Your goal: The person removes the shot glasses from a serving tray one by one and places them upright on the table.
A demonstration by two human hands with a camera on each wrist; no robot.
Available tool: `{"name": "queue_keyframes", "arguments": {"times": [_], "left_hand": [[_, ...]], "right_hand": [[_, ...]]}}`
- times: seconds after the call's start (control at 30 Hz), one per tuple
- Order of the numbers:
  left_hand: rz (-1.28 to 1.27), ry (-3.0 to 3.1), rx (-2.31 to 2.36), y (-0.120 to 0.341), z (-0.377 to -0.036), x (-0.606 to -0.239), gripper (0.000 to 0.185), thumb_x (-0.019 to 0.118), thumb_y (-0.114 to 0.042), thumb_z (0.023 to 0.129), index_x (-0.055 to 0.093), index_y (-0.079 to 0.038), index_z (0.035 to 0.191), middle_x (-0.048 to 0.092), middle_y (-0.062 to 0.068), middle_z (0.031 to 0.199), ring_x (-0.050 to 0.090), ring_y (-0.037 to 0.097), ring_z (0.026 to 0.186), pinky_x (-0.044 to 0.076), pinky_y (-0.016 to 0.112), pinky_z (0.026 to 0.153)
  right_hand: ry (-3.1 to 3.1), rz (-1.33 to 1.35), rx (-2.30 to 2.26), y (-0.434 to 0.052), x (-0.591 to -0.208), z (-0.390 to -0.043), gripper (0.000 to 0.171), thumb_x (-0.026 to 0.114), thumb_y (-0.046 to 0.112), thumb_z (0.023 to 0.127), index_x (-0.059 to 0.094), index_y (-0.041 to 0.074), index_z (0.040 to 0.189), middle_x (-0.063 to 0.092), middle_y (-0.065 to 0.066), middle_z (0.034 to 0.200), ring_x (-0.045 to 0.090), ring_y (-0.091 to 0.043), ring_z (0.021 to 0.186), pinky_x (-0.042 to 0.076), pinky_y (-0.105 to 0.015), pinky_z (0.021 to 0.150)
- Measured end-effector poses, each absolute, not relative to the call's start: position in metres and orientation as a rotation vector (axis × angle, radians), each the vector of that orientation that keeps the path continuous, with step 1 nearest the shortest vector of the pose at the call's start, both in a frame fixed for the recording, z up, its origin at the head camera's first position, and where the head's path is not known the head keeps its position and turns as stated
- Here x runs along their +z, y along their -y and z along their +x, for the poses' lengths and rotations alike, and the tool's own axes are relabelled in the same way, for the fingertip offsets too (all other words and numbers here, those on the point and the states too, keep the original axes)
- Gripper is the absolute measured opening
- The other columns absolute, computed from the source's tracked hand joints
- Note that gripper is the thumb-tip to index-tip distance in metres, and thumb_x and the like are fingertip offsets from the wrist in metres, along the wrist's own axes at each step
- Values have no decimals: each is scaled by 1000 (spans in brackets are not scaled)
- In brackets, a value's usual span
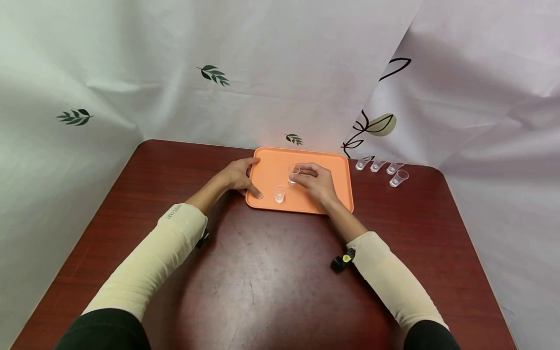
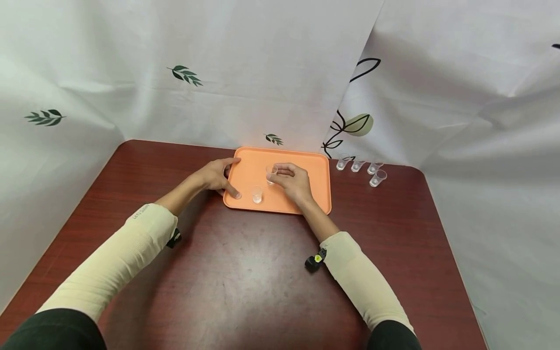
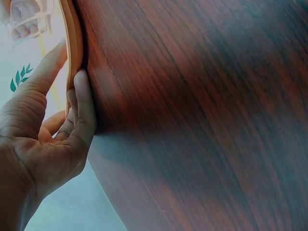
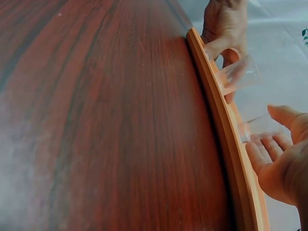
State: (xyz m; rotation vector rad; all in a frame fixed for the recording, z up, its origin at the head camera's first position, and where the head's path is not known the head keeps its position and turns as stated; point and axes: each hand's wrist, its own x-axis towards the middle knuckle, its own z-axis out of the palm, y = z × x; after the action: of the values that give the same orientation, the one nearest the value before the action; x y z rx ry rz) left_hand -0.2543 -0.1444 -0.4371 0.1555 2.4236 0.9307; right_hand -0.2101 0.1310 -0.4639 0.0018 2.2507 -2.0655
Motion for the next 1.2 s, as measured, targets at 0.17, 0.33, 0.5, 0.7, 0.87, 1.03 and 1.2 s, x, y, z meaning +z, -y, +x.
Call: {"name": "queue_keyframes", "arguments": {"times": [0.17, 0.33, 0.5, 0.7, 0.87, 1.03, 1.2], "left_hand": [[162, -2423, 937, 144, -256, -436, 131, 106, -14, 78, 27, -18, 182, 37, 25, 178, 69, 18, 68, 68, 32, 64], [158, -2416, 938, 145, -256, -436, 132, 106, -14, 78, 26, -17, 182, 38, 24, 177, 69, 18, 70, 68, 32, 64], [158, -2418, 932, 144, -257, -437, 132, 106, -15, 78, 26, -17, 182, 37, 23, 178, 70, 22, 79, 68, 32, 65], [162, -2418, 941, 144, -256, -438, 131, 106, -14, 78, 26, -17, 182, 35, 23, 180, 71, 26, 85, 68, 33, 65], [156, -2408, 940, 143, -256, -440, 131, 106, -14, 78, 26, -19, 182, 35, 24, 179, 71, 21, 75, 68, 33, 65], [160, -2407, 927, 143, -256, -439, 131, 107, -17, 78, 26, -20, 182, 32, 25, 181, 73, 24, 81, 69, 33, 67], [165, -2419, 924, 145, -257, -438, 131, 107, -19, 78, 27, -19, 182, 32, 25, 180, 73, 23, 79, 68, 32, 66]], "right_hand": [[-2265, 11, -2076, -139, -463, -208, 44, 90, 9, 96, 78, -1, 137, 81, -20, 131, 78, -1, 100, 66, -17, 91], [-2298, 25, -2058, -146, -463, -206, 45, 91, 11, 96, 77, -1, 138, 81, -19, 132, 77, -1, 104, 64, -15, 91], [-2292, 36, -2067, -155, -462, -205, 46, 91, 12, 96, 77, -2, 138, 83, -15, 130, 77, -1, 105, 64, -15, 91], [-2275, 65, -2087, -167, -462, -203, 46, 90, 11, 97, 76, -1, 139, 85, -4, 121, 77, 1, 103, 65, -15, 90], [-2298, 95, -2086, -178, -462, -199, 46, 91, 13, 96, 77, -1, 137, 83, 9, 111, 78, 0, 103, 65, -15, 89], [-2254, 135, -2152, -190, -464, -196, 46, 91, 9, 96, 76, -5, 137, 81, 13, 104, 78, -2, 102, 66, -17, 88], [-2194, 173, -2242, -200, -463, -195, 46, 89, 3, 96, 74, -8, 138, 82, 12, 103, 79, -4, 100, 68, -19, 89]]}}
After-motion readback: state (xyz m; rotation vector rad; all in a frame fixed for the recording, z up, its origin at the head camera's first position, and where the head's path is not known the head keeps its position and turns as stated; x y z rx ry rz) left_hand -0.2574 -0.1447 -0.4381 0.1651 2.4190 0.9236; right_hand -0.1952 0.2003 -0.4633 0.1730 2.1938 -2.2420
